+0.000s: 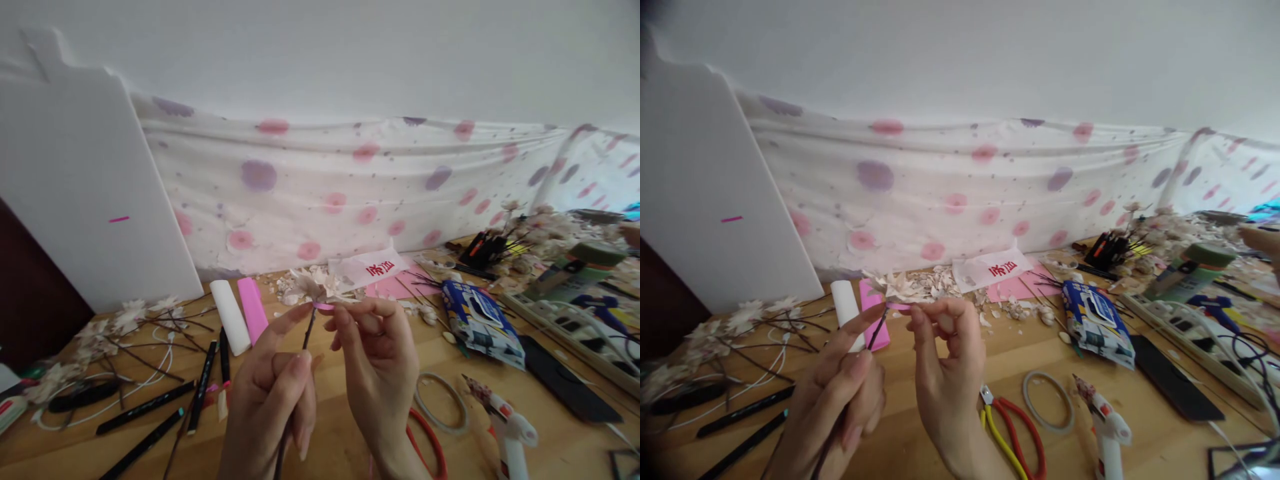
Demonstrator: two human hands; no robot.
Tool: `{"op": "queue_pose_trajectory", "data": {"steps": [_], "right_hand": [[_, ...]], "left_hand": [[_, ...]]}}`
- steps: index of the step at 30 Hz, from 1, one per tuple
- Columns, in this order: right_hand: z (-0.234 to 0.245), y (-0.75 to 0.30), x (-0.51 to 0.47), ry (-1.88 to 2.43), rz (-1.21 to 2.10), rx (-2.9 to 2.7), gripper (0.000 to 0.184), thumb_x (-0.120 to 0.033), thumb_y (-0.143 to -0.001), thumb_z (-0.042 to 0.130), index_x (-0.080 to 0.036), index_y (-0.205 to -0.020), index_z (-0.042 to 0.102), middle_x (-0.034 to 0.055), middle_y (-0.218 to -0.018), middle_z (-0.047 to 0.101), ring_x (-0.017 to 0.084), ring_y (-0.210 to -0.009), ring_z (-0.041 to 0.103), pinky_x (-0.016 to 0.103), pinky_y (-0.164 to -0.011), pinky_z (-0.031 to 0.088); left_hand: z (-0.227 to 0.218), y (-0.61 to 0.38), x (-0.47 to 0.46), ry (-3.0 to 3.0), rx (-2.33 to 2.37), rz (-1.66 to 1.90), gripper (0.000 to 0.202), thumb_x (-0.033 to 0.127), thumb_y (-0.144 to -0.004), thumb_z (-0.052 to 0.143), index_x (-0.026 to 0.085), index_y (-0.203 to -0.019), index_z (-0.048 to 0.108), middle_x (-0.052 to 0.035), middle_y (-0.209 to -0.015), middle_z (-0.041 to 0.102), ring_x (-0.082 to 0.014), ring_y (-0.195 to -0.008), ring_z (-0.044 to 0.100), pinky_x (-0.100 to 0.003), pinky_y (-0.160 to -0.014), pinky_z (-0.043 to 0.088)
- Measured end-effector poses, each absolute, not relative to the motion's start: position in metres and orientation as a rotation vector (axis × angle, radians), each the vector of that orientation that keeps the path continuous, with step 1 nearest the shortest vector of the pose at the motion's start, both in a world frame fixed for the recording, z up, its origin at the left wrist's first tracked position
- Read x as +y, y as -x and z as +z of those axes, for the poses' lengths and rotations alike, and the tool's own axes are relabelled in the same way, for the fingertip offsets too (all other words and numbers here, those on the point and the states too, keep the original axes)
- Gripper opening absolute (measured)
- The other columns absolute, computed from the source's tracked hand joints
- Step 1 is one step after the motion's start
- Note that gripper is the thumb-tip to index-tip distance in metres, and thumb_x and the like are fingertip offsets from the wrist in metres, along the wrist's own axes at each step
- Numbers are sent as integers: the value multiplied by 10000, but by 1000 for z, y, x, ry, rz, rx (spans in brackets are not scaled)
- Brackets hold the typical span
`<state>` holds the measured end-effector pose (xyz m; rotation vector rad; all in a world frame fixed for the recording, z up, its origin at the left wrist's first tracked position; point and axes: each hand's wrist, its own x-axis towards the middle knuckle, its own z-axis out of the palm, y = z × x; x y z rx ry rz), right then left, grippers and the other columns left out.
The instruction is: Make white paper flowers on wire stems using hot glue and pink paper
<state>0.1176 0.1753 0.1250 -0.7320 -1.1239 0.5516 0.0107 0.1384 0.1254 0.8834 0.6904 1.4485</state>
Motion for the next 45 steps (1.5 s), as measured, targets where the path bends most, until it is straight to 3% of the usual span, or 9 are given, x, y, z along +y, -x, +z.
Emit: {"op": "queue_pose_trajectory", "data": {"steps": [4, 10, 16, 22, 29, 34, 41, 45], "right_hand": [[124, -112, 174, 690, 590, -1122, 136, -134, -931, 651, -255, -938, 590, -36, -791, 758, 90, -675, 747, 116, -544, 551], [121, -107, 175, 678, 585, -1141, 142, -142, -928, 679, -264, -994, 649, -21, -868, 821, 87, -674, 770, 101, -537, 558], [121, -107, 174, 658, 545, -1111, 145, -133, -907, 714, -263, -970, 718, -20, -908, 825, 95, -708, 782, 100, -538, 570], [120, -111, 176, 700, 484, -1060, 128, -143, -886, 743, -260, -937, 735, -41, -820, 807, 84, -654, 752, 116, -553, 575], [123, -115, 176, 777, 433, -1046, 31, -205, -877, 761, -229, -884, 744, -18, -767, 777, 103, -593, 698, 173, -502, 555], [124, -116, 176, 801, 445, -1034, 39, -208, -872, 768, -238, -853, 753, -18, -758, 778, 107, -587, 685, 194, -511, 545], [125, -116, 174, 802, 487, -973, 66, -209, -836, 796, -236, -793, 754, -24, -701, 772, 117, -577, 699, 197, -526, 563], [124, -115, 176, 799, 509, -942, 66, -226, -823, 809, -229, -776, 763, -19, -681, 772, 121, -549, 691, 202, -505, 560]], "left_hand": [[122, -7, 141, -833, 429, 1417, 302, 322, -994, 619, 249, -1269, 721, 131, -383, 310, -32, -350, 94, -122, -376, 253], [124, -7, 139, -741, 205, 1376, 271, 235, -1032, 552, 189, -1220, 742, 141, -427, 133, -40, -370, 23, -110, -355, 116], [126, -8, 137, -692, 145, 1333, 281, 241, -1059, 499, 184, -1173, 750, 135, -449, 135, -47, -390, 11, -99, -367, 117], [124, -10, 136, -711, 128, 1305, 281, 225, -1059, 495, 146, -1177, 738, 140, -425, 120, -52, -374, 32, -120, -352, 100], [118, -9, 138, -748, 135, 1267, 325, 269, -1073, 459, 154, -1264, 695, 137, -455, 144, -53, -374, 40, -130, -349, 116], [116, -11, 137, -742, 247, 1261, 286, 295, -1062, 499, 167, -1183, 724, 127, -433, 196, -51, -364, 71, -142, -343, 109], [108, -8, 131, -752, 427, 1304, 226, 345, -1031, 574, 188, -1128, 704, 80, -472, 552, -61, -374, 48, -189, -343, 135], [103, -7, 134, -791, 320, 1300, 209, 325, -1037, 570, 178, -1125, 690, 92, -483, 552, -49, -347, 54, -196, -330, 112]]}}
